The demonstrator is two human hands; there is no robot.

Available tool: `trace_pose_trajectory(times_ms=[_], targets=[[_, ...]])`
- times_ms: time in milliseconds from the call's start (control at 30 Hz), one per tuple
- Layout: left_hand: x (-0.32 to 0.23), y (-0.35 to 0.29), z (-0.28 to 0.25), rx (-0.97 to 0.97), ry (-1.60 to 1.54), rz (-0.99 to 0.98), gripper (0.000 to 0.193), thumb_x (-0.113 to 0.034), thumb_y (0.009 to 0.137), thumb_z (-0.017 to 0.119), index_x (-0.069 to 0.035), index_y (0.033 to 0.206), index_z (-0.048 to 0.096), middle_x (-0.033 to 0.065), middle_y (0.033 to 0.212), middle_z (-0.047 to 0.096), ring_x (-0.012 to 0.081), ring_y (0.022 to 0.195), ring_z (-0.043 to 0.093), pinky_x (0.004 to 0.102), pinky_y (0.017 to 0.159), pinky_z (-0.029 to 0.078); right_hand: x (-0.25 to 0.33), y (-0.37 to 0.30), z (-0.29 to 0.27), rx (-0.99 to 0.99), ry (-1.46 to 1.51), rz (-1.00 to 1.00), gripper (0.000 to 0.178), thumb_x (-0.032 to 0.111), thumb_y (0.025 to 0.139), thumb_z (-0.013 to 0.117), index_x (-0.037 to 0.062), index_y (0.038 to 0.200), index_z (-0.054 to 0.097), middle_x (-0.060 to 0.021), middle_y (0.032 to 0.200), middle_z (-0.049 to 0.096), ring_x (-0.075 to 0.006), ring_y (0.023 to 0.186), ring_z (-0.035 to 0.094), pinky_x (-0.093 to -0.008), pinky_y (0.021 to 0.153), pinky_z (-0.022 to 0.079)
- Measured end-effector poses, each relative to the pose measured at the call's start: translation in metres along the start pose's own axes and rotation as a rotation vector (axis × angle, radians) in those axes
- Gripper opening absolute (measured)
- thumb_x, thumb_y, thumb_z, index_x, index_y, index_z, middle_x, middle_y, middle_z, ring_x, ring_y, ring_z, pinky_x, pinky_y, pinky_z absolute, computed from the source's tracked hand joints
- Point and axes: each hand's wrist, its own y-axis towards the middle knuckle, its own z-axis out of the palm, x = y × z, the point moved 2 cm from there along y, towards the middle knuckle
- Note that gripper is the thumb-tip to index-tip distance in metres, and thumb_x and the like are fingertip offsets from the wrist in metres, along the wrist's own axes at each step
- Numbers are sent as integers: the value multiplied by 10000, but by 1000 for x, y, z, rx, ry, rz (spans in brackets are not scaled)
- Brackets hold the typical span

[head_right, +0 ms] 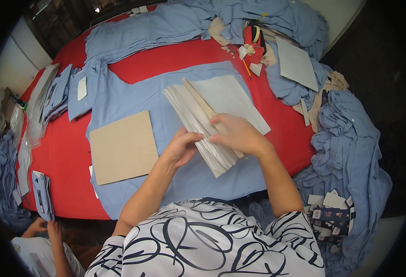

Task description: The person folds several blue button-down shirts using a cardboard insert by hand on a red table. The person lays each shirt flat, places a cardboard square on the back, folds the sleeves and sides over the cardboard, and then tucks the bottom of the shirt up to complete the fold.

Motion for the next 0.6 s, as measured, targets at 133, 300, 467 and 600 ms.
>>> trace_pose_trajectory(times_ms=[133,300,467,600], targets=[[2,1,-3,8,7,12,598,-64,830,606,76,1364,375,174,1284,532,270,1191,538,419,1038,424,2,1,-2,40,56,50,345,190,862,647,18,1159,616,-139,1139,654,-240,1013,624,-340,890,475],[3,2,-2,1,-1,9,588,-58,828,611,80,1352,381,175,1276,533,261,1182,540,416,1039,424,-2,1,1,10,-42,-147,295,151,879,606,32,1148,623,-166,1186,627,-293,1046,624,-349,915,471],[-1,0,-1,-13,4,9,562,-51,833,620,80,1330,393,183,1264,534,258,1167,546,415,1034,428,18,0,2,53,-129,-19,276,139,867,626,42,1126,624,-183,1178,622,-316,1043,619,-345,915,468],[-1,-1,1,-13,-11,6,556,-57,836,620,68,1330,398,177,1260,537,255,1160,549,415,1027,432,13,0,2,40,-36,5,262,155,862,641,40,1097,623,-194,1200,614,-314,1037,622,-350,905,471]])
